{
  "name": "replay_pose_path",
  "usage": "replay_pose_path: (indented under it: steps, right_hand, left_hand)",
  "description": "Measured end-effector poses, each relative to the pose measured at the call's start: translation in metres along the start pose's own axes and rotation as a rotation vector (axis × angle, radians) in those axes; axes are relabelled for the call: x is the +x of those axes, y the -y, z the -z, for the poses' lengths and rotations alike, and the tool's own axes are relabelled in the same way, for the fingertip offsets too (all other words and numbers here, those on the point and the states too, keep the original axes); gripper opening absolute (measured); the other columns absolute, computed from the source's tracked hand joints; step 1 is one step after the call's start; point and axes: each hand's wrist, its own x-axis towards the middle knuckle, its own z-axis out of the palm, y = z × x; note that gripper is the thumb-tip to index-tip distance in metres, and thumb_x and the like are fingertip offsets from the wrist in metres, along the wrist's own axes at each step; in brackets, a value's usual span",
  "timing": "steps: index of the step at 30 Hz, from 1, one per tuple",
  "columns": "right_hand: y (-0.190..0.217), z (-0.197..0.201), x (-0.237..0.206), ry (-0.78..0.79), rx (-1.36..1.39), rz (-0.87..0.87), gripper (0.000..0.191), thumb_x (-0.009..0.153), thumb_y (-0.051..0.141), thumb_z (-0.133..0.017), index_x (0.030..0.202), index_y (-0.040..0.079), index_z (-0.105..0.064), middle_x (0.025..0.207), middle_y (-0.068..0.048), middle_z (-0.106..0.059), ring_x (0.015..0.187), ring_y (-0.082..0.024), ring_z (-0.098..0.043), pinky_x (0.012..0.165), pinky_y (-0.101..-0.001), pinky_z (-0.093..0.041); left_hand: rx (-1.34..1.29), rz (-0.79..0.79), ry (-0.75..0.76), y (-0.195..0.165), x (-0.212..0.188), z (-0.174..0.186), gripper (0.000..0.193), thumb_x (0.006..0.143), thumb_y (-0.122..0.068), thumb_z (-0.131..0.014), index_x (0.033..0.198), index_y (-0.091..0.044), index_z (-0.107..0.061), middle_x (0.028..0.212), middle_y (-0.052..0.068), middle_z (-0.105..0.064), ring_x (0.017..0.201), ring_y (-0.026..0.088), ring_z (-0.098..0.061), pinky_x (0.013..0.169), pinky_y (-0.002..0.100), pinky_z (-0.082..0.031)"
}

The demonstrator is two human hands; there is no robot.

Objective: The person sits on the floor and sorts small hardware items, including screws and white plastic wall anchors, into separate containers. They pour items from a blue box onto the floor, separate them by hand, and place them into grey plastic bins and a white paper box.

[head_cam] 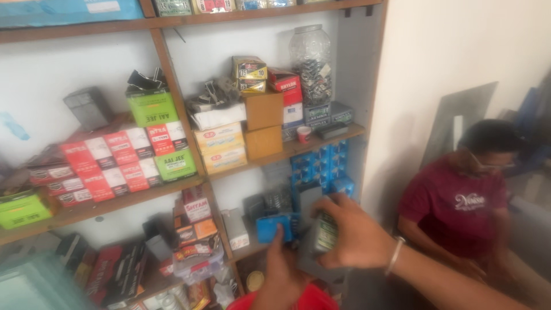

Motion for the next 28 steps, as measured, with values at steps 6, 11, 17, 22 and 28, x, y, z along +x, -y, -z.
replay_pose_path:
  steps: [6,11,17,22,28]
  right_hand:
    - [-0.073,0.012,0.056,0.064,-0.016,0.057,0.089,0.047,0.035,-0.092,0.128,0.020,-0.059,0.129,-0.017,-0.049,0.118,-0.040,-0.054,0.099,-0.0455,-0.048]
    - [-0.151,0.046,0.113,0.066,-0.028,0.162,0.085,0.047,0.037,-0.090,0.125,0.021,-0.062,0.123,-0.016,-0.054,0.116,-0.038,-0.057,0.099,-0.0444,-0.050]
    - [-0.240,0.120,0.222,-0.055,-0.285,0.309,0.077,0.048,0.049,-0.090,0.114,0.015,-0.067,0.119,-0.023,-0.055,0.110,-0.041,-0.057,0.092,-0.0514,-0.052]
    - [-0.265,0.170,0.316,-0.195,-0.662,0.240,0.096,0.047,0.050,-0.093,0.131,0.017,-0.061,0.130,-0.031,-0.049,0.121,-0.052,-0.048,0.102,-0.0561,-0.046]
    - [-0.277,0.195,0.369,-0.193,-0.653,0.239,0.096,0.048,0.046,-0.094,0.134,0.021,-0.060,0.138,-0.030,-0.046,0.128,-0.053,-0.045,0.104,-0.0569,-0.045]
  left_hand:
    - [-0.121,0.027,0.340,0.009,0.080,-0.001,0.088,0.082,-0.069,-0.056,0.144,-0.006,-0.049,0.142,0.020,-0.059,0.130,0.042,-0.056,0.105,0.063,-0.042]
    - [-0.023,-0.005,-0.037,0.001,0.148,-0.010,0.072,0.083,-0.065,-0.053,0.140,-0.023,-0.050,0.132,0.017,-0.060,0.127,0.043,-0.055,0.100,0.067,-0.044]
    - [-0.154,-0.197,-0.197,0.004,0.183,0.039,0.068,0.087,-0.051,-0.058,0.143,-0.016,-0.044,0.133,0.025,-0.055,0.132,0.048,-0.053,0.107,0.069,-0.044]
    - [-0.246,-0.169,-0.252,-0.005,0.198,0.049,0.070,0.087,-0.051,-0.056,0.145,-0.017,-0.037,0.139,0.027,-0.051,0.130,0.052,-0.051,0.106,0.071,-0.045]
    - [-0.224,-0.295,-0.174,-0.003,0.225,0.119,0.066,0.084,-0.051,-0.058,0.141,-0.023,-0.041,0.139,0.023,-0.052,0.124,0.049,-0.058,0.100,0.073,-0.045]
